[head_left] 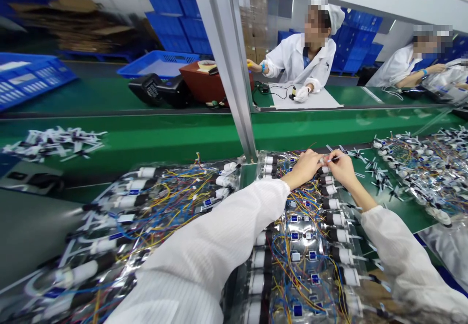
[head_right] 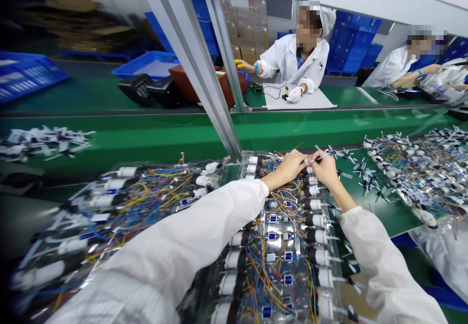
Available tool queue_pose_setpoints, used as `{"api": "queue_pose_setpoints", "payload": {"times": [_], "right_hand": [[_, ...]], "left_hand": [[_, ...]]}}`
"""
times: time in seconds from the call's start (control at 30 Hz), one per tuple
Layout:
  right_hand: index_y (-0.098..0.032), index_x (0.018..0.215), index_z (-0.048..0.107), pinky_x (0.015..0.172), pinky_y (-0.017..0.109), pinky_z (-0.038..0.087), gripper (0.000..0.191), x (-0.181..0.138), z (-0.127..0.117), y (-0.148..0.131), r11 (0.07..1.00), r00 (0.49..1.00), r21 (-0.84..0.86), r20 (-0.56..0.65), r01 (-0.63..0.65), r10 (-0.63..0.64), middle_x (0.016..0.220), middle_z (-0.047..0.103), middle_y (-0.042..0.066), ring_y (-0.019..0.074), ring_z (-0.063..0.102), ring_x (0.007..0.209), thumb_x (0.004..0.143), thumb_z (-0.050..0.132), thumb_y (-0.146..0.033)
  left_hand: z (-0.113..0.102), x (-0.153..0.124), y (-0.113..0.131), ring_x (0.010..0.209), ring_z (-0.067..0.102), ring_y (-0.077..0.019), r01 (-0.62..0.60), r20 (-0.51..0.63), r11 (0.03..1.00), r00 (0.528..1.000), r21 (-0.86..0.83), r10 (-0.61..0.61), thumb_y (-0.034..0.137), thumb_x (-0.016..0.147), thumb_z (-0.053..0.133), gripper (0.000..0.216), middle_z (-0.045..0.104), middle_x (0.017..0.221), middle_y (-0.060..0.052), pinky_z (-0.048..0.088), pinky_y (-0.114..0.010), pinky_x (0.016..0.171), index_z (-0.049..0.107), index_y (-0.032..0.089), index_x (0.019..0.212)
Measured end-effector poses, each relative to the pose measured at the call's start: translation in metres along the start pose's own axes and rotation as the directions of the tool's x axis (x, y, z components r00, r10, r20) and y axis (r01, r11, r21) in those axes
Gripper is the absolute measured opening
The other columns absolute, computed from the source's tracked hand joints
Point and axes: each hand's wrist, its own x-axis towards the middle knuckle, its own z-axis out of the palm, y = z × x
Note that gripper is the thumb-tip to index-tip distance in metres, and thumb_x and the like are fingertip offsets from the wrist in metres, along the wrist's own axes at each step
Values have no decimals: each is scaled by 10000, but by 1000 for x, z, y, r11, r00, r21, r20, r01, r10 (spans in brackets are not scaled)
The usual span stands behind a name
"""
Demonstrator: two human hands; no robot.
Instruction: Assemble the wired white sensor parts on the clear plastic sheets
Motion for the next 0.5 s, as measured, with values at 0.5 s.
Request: {"api": "queue_pose_setpoints", "payload": {"times": [0.5], "right_hand": [[-235,923,590,639,318,524,98,-8,2,2,997,996,-46,-70,54,-58,809,709,29,195,651,665,891,563,-324]], "left_hand": [[-3,-1,4,1129,587,-285,-23,-3,999,1000,25,23,342,1019,586,283,747,1154,-100,459,-412,984,711,184,1218]]}}
